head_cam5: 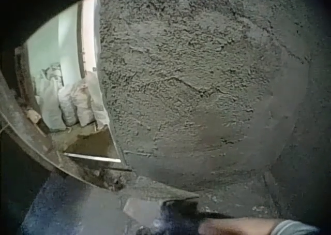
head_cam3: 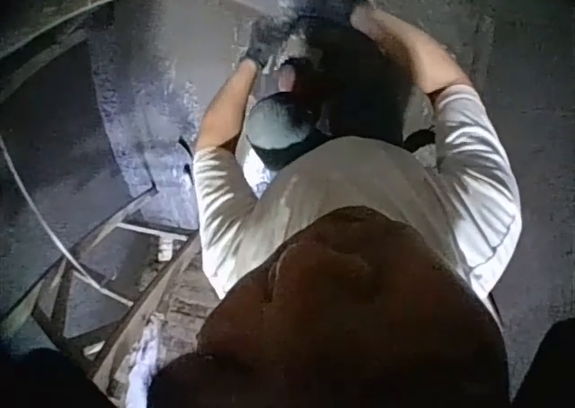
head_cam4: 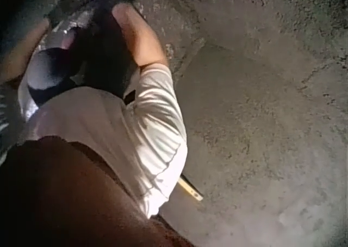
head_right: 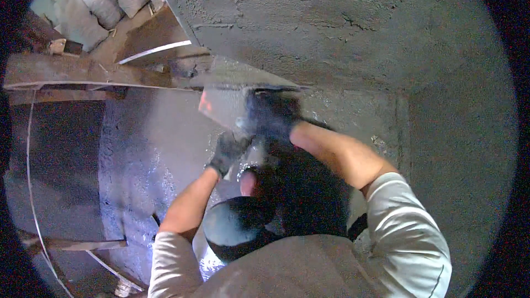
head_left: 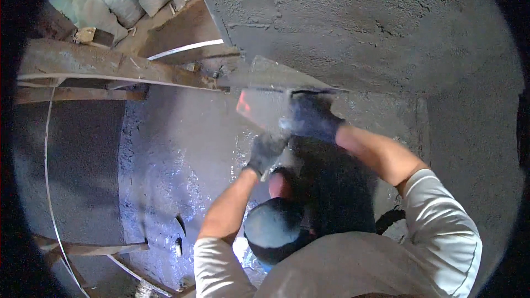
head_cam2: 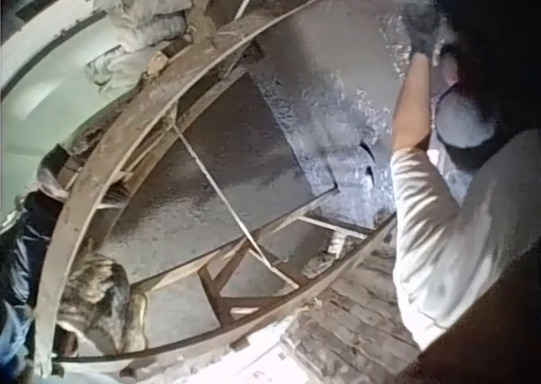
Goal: Applying and smoothing plaster onto a wall using a hawk and trowel.
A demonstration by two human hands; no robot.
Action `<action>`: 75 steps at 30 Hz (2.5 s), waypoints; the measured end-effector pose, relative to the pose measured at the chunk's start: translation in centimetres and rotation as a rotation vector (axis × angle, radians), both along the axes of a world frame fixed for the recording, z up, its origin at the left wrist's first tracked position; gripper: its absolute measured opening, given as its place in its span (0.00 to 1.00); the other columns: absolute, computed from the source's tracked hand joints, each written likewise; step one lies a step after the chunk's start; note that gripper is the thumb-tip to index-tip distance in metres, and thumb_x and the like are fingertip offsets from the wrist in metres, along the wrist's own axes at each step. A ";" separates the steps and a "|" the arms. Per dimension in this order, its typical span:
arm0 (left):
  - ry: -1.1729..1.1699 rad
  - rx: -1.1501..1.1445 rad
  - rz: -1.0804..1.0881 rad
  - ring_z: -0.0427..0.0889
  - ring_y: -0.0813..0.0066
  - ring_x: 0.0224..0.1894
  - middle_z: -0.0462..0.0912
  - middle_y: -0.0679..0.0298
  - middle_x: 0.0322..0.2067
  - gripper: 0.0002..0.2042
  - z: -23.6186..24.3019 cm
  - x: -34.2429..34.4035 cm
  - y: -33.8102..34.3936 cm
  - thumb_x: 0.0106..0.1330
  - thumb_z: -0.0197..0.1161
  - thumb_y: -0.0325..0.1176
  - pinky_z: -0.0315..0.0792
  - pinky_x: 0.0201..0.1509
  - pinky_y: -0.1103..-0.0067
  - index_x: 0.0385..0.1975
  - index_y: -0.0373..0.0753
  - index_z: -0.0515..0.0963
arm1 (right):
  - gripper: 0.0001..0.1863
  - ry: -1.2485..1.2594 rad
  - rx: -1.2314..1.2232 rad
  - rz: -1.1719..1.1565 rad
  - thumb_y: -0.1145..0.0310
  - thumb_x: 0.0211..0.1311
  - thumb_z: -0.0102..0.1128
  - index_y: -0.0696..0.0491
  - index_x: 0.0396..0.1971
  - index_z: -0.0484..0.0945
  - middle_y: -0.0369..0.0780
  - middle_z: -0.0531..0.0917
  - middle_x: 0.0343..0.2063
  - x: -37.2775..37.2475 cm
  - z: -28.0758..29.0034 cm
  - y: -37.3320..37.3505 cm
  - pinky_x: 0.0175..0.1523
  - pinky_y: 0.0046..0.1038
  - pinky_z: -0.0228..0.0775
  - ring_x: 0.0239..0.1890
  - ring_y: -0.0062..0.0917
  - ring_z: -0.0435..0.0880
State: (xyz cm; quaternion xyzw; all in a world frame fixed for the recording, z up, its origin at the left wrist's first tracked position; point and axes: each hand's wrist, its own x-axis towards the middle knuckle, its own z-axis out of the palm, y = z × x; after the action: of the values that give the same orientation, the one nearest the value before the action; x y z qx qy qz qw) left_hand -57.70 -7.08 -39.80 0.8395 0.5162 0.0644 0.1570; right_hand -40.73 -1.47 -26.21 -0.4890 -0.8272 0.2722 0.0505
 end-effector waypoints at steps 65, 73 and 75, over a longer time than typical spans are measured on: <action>-0.328 -0.156 0.426 0.78 0.65 0.34 0.80 0.60 0.27 0.14 -14.1 -11.8 -22.1 0.48 0.58 0.35 0.71 0.38 0.69 0.35 0.41 0.78 | 0.16 -0.278 0.262 0.040 0.59 0.41 0.52 0.57 0.20 0.80 0.51 0.80 0.22 -5.3 2.5 16.9 0.34 0.37 0.71 0.24 0.39 0.80; -0.839 -0.398 0.855 0.78 0.62 0.35 0.80 0.59 0.31 0.12 -1.6 -9.9 -12.6 0.51 0.56 0.32 0.69 0.44 0.67 0.35 0.40 0.78 | 0.18 -0.316 0.227 -0.059 0.61 0.42 0.52 0.58 0.28 0.81 0.52 0.80 0.30 -5.6 0.8 17.4 0.42 0.39 0.71 0.35 0.43 0.81; -1.031 -0.303 0.949 0.77 0.71 0.28 0.80 0.62 0.26 0.08 -0.4 -10.7 -11.1 0.53 0.56 0.31 0.69 0.33 0.75 0.30 0.38 0.79 | 0.18 -0.313 0.236 -0.057 0.61 0.42 0.51 0.58 0.27 0.81 0.52 0.80 0.30 -5.8 1.9 17.3 0.42 0.39 0.71 0.35 0.43 0.81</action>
State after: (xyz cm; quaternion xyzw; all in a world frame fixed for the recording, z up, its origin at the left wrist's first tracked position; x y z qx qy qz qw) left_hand -68.38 -18.15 -40.24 0.3561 0.6892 0.4416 0.4508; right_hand -46.54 15.80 -24.32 -0.5393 -0.8369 0.0924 -0.0140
